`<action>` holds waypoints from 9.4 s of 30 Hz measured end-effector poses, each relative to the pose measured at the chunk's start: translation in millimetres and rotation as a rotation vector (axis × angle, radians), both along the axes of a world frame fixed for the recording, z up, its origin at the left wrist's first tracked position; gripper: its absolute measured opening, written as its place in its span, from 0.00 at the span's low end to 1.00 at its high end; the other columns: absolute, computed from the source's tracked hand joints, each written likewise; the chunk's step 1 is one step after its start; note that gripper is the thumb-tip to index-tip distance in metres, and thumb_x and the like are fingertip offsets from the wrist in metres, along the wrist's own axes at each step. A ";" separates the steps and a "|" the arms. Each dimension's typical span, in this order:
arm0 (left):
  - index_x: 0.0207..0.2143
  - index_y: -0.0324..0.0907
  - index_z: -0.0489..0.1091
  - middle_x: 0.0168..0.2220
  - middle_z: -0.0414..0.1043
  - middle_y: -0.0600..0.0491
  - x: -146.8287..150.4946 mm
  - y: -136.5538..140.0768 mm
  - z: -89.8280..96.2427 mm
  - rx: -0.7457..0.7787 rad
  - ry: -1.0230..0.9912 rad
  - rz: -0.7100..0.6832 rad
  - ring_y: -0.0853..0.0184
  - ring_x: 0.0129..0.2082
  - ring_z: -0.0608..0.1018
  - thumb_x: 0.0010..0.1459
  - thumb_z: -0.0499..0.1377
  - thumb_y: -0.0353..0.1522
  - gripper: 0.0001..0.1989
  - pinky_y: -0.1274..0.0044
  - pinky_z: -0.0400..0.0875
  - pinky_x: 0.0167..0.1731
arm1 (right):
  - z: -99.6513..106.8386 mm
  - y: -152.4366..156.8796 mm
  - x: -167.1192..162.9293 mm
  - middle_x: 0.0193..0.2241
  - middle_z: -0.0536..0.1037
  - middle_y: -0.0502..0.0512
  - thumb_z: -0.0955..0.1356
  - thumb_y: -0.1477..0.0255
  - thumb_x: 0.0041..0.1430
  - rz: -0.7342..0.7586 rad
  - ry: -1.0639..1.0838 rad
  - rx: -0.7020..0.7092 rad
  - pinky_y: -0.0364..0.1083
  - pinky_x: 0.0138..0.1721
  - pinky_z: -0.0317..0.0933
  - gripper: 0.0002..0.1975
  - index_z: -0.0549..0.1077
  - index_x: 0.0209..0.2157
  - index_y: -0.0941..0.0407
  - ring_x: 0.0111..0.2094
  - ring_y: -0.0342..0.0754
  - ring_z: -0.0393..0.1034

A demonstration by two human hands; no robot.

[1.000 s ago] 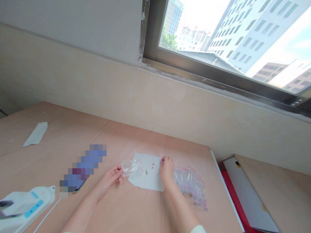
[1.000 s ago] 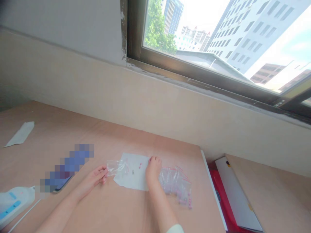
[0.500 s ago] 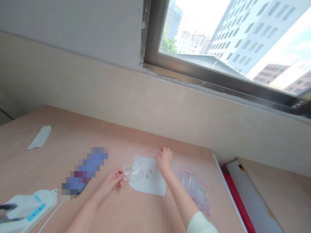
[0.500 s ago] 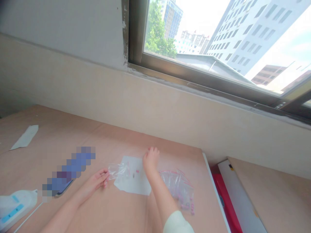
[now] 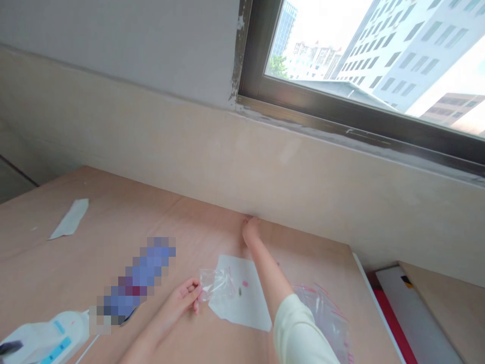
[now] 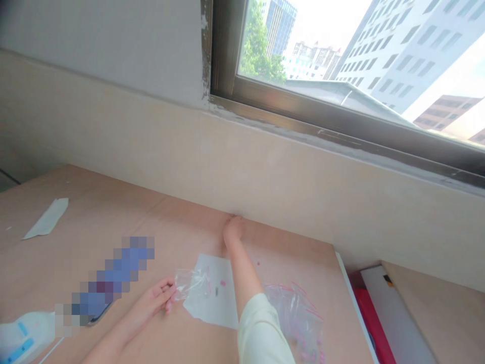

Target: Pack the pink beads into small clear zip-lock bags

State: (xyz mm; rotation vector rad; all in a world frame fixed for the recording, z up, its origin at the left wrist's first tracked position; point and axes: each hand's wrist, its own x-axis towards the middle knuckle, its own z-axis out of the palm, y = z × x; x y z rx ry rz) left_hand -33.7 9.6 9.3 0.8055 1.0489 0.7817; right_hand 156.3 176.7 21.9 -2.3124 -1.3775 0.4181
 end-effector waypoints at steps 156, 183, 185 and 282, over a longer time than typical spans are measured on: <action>0.24 0.38 0.65 0.24 0.66 0.55 42.7 -11.5 62.4 0.392 0.382 -0.432 0.70 0.28 0.68 0.49 0.50 0.38 0.13 0.80 0.60 0.30 | 34.4 -218.6 17.2 0.17 0.67 0.48 0.67 0.63 0.40 0.101 1.180 0.164 0.42 0.27 0.51 0.12 0.63 0.17 0.57 0.20 0.40 0.57; 0.24 0.39 0.63 0.21 0.65 0.56 12.8 -6.3 11.2 0.261 0.457 -0.122 0.71 0.23 0.68 0.48 0.49 0.43 0.16 0.80 0.61 0.24 | 13.5 -110.7 19.1 0.20 0.69 0.51 0.63 0.72 0.41 -0.109 0.650 0.242 0.44 0.25 0.54 0.05 0.61 0.23 0.55 0.23 0.46 0.63; 0.25 0.39 0.64 0.23 0.67 0.55 10.8 -8.0 5.2 0.265 0.463 -0.119 0.70 0.24 0.69 0.48 0.49 0.43 0.16 0.80 0.62 0.24 | 13.8 -82.1 19.8 0.22 0.69 0.56 0.64 0.75 0.38 -0.157 0.479 0.270 0.47 0.29 0.54 0.05 0.60 0.21 0.55 0.29 0.50 0.64; 0.22 0.40 0.56 0.15 0.54 0.62 52.3 -27.5 80.3 0.364 0.315 -0.652 0.78 0.12 0.57 0.51 0.47 0.38 0.11 0.84 0.51 0.13 | 74.7 -234.2 1.9 0.16 0.59 0.46 0.59 0.72 0.46 0.413 0.663 0.098 0.40 0.23 0.48 0.07 0.58 0.17 0.56 0.21 0.40 0.52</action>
